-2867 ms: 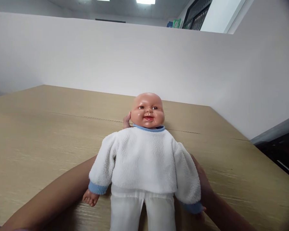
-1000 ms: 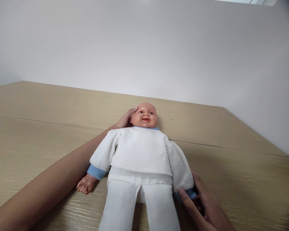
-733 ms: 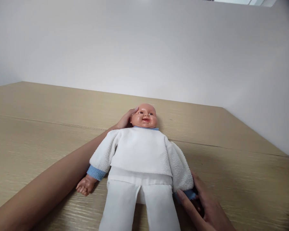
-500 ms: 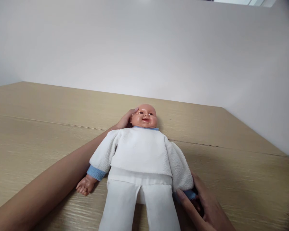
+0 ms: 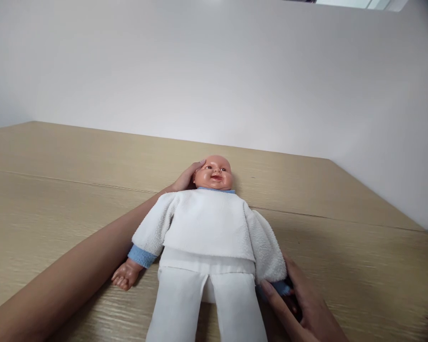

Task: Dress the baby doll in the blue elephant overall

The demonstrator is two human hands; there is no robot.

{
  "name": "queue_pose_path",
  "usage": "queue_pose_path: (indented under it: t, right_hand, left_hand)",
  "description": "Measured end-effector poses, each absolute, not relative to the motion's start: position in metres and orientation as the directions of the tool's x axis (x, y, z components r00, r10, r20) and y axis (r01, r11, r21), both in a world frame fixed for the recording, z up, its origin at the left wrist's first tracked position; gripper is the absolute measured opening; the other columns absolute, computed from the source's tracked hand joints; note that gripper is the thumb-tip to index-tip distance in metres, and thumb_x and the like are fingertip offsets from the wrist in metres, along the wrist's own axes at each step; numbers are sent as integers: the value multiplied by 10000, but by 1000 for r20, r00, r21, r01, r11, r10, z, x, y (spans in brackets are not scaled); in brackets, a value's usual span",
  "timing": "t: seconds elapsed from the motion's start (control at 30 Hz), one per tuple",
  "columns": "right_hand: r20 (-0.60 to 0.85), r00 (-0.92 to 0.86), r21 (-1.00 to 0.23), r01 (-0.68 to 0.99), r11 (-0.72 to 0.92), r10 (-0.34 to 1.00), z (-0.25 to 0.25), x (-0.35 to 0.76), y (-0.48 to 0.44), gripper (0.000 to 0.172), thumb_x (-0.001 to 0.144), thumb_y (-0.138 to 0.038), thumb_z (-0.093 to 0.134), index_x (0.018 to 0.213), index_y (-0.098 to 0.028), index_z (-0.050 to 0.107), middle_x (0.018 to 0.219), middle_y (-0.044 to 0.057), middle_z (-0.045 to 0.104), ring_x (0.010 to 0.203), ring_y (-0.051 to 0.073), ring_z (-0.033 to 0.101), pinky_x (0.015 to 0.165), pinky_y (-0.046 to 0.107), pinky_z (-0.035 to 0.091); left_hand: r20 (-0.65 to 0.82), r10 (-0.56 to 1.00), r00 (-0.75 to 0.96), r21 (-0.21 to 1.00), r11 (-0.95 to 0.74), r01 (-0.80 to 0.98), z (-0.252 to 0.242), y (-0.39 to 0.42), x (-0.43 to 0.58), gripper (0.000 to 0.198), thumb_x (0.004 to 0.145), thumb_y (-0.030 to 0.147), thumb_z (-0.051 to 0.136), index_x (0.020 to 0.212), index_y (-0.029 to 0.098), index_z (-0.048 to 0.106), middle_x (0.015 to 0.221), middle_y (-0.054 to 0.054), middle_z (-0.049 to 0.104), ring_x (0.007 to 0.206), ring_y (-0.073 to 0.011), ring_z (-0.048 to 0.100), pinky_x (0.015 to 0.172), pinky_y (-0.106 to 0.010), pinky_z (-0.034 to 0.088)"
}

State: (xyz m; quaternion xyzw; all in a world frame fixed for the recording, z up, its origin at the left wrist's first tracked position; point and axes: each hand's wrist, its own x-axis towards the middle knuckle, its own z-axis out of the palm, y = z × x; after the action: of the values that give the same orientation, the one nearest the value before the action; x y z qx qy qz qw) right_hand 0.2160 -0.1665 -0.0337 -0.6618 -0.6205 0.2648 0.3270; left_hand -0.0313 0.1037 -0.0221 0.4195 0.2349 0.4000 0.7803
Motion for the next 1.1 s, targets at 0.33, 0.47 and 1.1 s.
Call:
queue_pose_path:
  t: [0.33, 0.47, 1.1]
  right_hand:
    - [50, 67, -732, 681, -9, 997, -37, 217, -168, 559, 1023, -598, 619, 1478, -274, 622, 1382, 101, 773, 1290, 310, 745, 936, 299, 678]
    - [61, 48, -729, 684, 12, 997, -35, 217, -169, 547, 1031, -583, 618, 1487, -279, 609, 1345, 91, 786, 1223, 295, 770, 924, 297, 675]
    - [183, 31, -790, 599, 128, 983, -39, 209, -164, 526, 1052, -561, 581, 1481, -257, 553, 1401, 128, 690, 1242, 308, 682, 1111, 460, 553]
  left_hand:
    - [-21, 813, 582, 858, 312, -407, -25, 108, -32, 546, 1027, 531, 642, 1348, 101, 747, 1201, -137, 846, 1212, -338, 775, 1206, -433, 518]
    - [-23, 812, 583, 858, 316, -406, -27, 110, -31, 584, 1017, 548, 634, 1366, 88, 727, 1214, -146, 841, 1214, -341, 773, 1218, -447, 505]
    - [-33, 921, 388, 889, 204, -410, -43, 104, -79, 448, 937, 501, 746, 1247, 177, 756, 1578, -115, 652, 1580, -328, 482, 1327, -440, 376]
